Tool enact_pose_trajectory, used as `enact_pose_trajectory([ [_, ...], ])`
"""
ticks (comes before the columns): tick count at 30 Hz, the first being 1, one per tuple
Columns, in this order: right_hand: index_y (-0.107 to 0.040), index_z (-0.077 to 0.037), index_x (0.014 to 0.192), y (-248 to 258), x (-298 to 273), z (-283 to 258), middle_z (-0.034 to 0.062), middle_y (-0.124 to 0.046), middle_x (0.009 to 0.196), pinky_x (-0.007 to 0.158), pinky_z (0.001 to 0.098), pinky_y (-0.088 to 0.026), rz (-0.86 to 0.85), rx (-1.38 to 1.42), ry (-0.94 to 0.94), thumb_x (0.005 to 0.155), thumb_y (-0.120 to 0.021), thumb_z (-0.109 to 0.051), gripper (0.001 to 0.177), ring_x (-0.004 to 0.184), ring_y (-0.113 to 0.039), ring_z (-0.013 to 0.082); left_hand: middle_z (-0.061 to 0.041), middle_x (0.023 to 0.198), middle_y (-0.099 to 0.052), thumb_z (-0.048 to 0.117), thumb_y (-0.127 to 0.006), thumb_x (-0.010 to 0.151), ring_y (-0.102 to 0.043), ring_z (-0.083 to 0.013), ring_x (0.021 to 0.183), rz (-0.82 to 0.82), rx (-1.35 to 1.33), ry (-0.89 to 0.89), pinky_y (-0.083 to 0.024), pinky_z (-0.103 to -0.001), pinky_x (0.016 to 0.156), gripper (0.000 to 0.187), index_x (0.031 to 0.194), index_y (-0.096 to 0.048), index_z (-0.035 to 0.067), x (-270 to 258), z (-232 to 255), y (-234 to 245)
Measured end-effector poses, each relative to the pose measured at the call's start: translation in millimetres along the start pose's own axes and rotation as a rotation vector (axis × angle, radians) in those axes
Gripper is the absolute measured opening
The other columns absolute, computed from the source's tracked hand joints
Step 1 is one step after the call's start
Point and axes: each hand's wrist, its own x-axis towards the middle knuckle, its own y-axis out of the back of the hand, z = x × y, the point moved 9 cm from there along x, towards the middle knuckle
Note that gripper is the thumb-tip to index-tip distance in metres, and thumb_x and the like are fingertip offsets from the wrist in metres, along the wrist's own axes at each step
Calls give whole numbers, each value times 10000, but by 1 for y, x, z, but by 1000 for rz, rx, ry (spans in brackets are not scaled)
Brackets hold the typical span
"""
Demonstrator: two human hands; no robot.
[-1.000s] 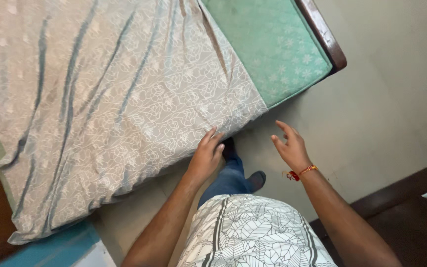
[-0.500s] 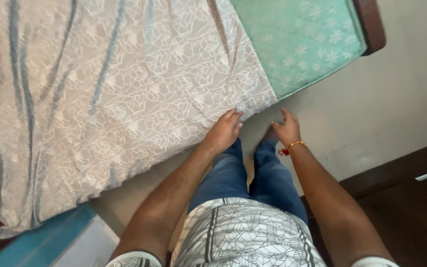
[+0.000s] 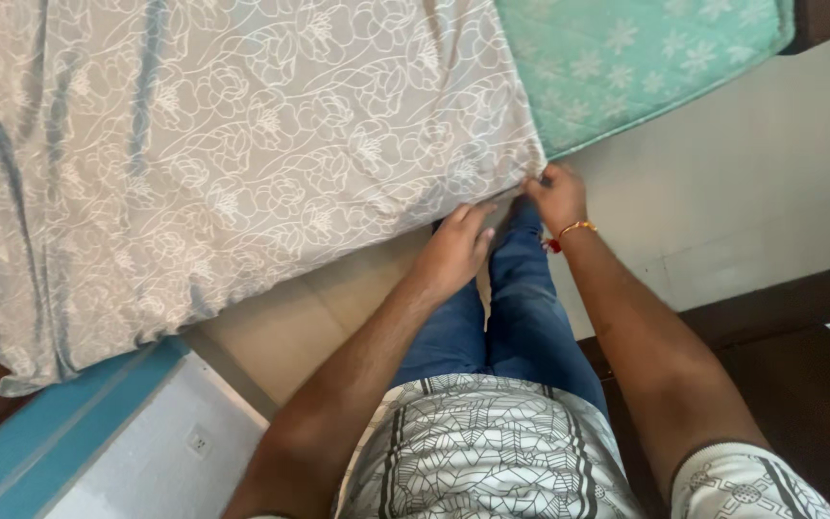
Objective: The person spreads a bedsheet over a mattress, tucking the edges under the mattress and smoothing the fabric by hand across the surface.
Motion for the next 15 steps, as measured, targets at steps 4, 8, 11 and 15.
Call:
enact_pose_trajectory([
  [4,-704,-33,1081,26,-37,-63,231,-700,945,773,483,-541,-73,51,94,920,-720,-163,207,879,-684,421,-275,1162,-659,211,-603,1025,-672,-394,1050,116,-58,128,-538,-448,921,356,1287,-574,-28,20,-4,-9],
  [8,-607,-11,1218,44,-81,-139,259,-690,962,722,511,-536,-38,51,433,901,-691,-67,332,862,-663,468,-229,948,-736,302,-611,1012,-728,-367,885,163,-155,339,-570,-441,807,324,1113,-656,-4,33,-16,-9],
  [11,-575,-20,1153,27,-101,-158,249,-673,910,714,516,-534,-160,30,389,933,-678,-57,246,839,-661,460,-229,878,-724,339,-667,1001,-717,-373,823,174,-132,451,-549,-449,756,368,996,-678,-29,26,-28,2],
  [15,-555,-4,1092,22,-131,-197,232,-653,933,725,515,-526,-201,112,563,890,-685,-42,243,851,-654,449,-209,859,-726,194,-629,952,-710,-317,773,304,-188,404,-538,-435,720,222,994,-672,-20,-1,-30,35],
])
